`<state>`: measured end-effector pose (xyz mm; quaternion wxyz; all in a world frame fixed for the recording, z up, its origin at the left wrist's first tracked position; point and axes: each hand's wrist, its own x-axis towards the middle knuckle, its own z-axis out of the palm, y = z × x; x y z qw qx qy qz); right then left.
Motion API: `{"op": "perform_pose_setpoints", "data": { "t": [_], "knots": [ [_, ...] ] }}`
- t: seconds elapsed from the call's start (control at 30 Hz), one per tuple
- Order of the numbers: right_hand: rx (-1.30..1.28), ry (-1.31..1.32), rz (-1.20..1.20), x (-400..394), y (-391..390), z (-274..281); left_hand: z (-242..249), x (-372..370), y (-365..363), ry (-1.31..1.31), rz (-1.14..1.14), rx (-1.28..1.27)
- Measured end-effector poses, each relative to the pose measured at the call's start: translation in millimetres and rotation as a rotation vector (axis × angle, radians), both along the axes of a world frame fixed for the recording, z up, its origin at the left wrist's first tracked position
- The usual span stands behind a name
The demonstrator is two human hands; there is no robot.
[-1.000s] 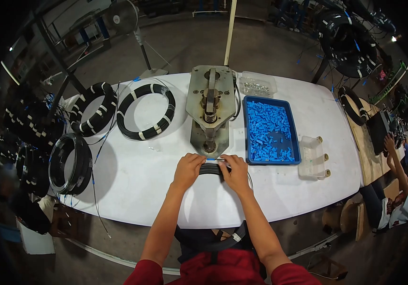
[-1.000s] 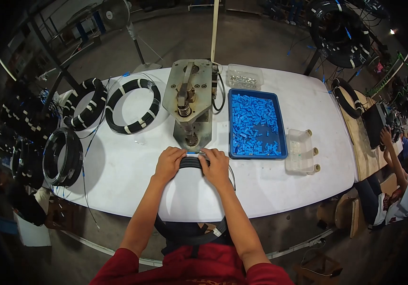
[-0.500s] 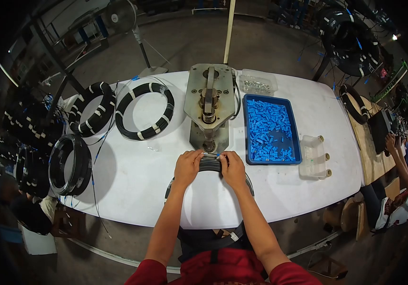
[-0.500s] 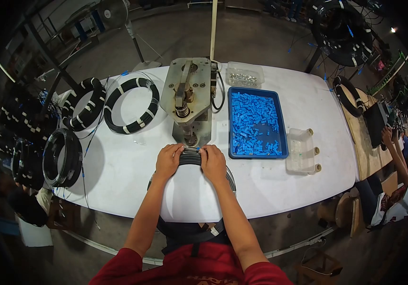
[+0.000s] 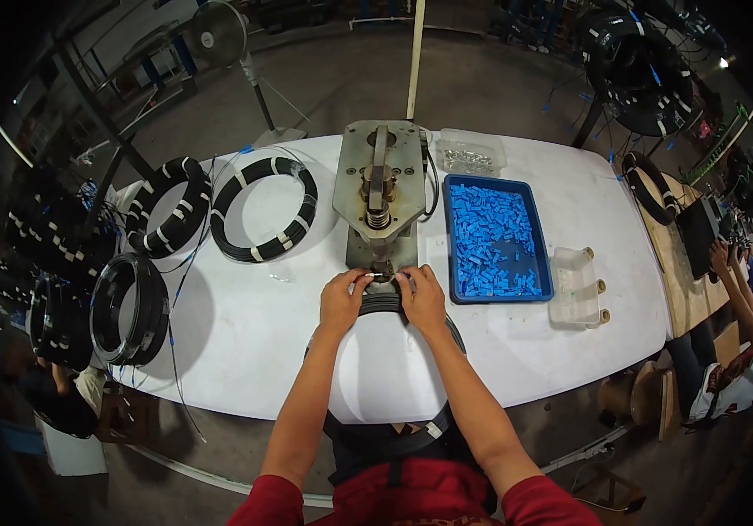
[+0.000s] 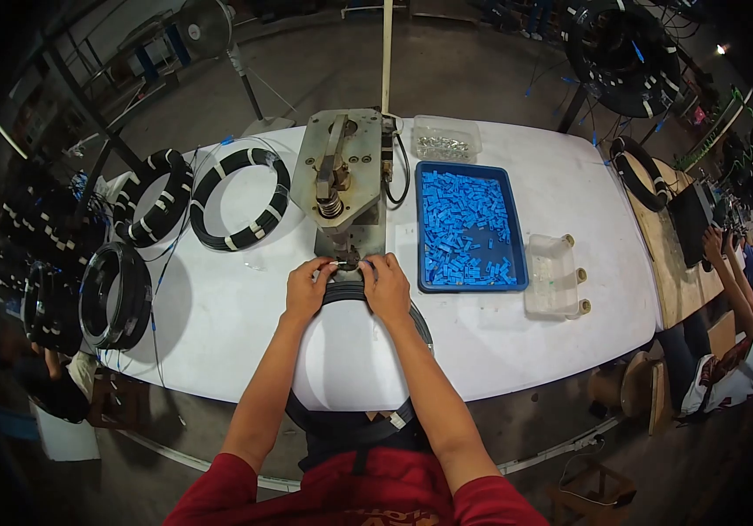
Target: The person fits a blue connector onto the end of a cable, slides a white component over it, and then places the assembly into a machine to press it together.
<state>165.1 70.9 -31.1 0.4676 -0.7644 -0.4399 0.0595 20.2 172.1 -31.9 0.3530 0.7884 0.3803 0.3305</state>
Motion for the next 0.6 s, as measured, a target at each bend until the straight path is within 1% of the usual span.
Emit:
{"op": "perform_pose_setpoints", "data": {
  "t": [0.13, 0.23, 0.4, 0.5, 0.6],
  "knots": [
    [-0.005, 0.014, -0.030, -1.6, 1.1, -3.0, 2.8, 4.9, -1.3, 0.036, 0.023, 0.094],
    [-0.008, -0.012, -0.026, 1.0, 2.6, -2.0, 4.0, 10.0, -5.5, 0.024, 0.055, 0.093],
    [-0.081, -0.020, -0.030, -2.5, 1.8, -1.5, 4.2, 7.9, -5.2, 0.029, 0.056, 0.141],
    [-0.078, -0.047, -0.040, -2.9, 1.1, -1.2, 1.1, 9.4, -5.9, 0.042, 0.047, 0.168],
    [-0.104, -0.016, -0.040, -3.4, 0.8, 1.8, 3.1, 9.9, -3.8, 0.037, 0.053, 0.190]
  ]
}}
